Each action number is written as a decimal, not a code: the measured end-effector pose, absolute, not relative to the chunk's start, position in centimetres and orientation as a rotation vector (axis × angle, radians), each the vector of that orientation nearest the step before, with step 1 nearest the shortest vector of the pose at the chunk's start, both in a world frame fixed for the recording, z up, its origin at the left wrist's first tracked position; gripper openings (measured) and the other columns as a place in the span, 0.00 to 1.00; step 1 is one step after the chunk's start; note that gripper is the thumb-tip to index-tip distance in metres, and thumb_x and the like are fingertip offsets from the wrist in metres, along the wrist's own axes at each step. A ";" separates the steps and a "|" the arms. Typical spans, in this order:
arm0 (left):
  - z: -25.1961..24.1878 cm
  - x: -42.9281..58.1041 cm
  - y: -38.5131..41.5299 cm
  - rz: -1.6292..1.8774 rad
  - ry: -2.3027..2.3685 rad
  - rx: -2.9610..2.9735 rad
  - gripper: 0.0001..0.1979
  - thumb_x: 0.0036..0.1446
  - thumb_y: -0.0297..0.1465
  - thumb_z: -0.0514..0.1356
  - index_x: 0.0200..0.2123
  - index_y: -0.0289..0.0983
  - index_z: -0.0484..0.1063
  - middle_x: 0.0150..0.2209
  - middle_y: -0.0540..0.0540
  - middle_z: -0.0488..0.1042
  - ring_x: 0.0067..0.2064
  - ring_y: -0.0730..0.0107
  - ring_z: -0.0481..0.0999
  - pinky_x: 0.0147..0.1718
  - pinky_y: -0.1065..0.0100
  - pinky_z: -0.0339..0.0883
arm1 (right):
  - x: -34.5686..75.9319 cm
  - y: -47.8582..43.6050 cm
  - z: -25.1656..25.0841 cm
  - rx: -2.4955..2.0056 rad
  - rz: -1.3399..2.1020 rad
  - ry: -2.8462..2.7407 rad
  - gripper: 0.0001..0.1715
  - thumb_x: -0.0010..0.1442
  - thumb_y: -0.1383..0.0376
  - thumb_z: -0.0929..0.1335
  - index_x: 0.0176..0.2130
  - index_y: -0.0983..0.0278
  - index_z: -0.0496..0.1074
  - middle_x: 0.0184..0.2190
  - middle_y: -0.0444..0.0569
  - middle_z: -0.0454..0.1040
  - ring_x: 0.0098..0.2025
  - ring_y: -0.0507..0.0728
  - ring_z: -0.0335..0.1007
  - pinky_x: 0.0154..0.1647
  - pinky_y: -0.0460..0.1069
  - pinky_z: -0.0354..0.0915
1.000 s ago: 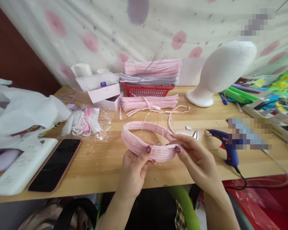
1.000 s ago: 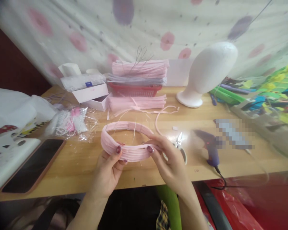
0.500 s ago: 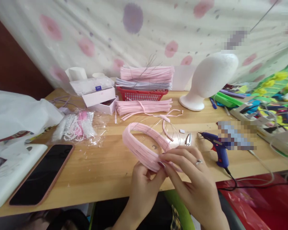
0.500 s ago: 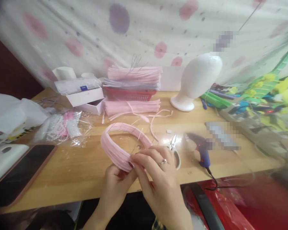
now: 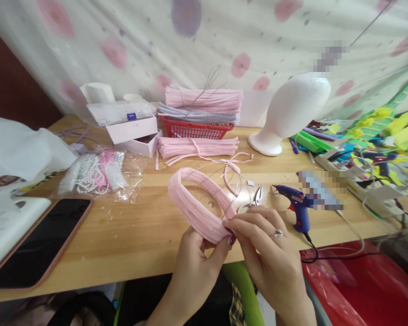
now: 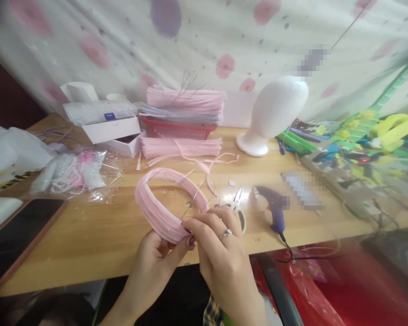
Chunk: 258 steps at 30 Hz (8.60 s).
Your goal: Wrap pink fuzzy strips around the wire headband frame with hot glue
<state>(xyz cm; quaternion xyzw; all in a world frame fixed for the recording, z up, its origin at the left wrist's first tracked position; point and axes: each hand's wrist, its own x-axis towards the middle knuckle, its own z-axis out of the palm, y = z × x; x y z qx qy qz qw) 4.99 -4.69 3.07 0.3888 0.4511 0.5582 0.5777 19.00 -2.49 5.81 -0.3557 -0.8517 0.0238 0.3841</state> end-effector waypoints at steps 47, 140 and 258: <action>4.7 -2.1 -1.4 1.546 1.143 2.167 0.16 0.55 0.40 0.71 0.44 0.45 0.74 0.38 0.51 0.81 0.45 0.60 0.74 0.58 0.53 0.57 | 21.0 -0.5 5.0 -0.753 0.432 -1.930 0.26 0.59 0.69 0.74 0.55 0.60 0.70 0.38 0.50 0.71 0.39 0.59 0.65 0.35 0.53 0.64; 2.6 2.1 -5.5 1.351 0.843 0.189 0.13 0.45 0.36 0.77 0.30 0.35 0.82 0.28 0.46 0.81 0.31 0.67 0.81 0.32 0.71 0.79 | 19.3 -1.3 4.0 -0.583 0.265 -2.080 0.09 0.62 0.67 0.74 0.43 0.67 0.74 0.30 0.46 0.73 0.33 0.55 0.72 0.39 0.54 0.71; 2.9 4.7 -6.1 1.438 0.730 0.227 0.13 0.47 0.34 0.77 0.30 0.38 0.77 0.28 0.52 0.74 0.31 0.73 0.78 0.32 0.74 0.77 | 17.3 -2.8 5.5 -0.782 0.364 -2.051 0.18 0.58 0.85 0.66 0.42 0.68 0.73 0.36 0.49 0.77 0.42 0.53 0.72 0.45 0.49 0.71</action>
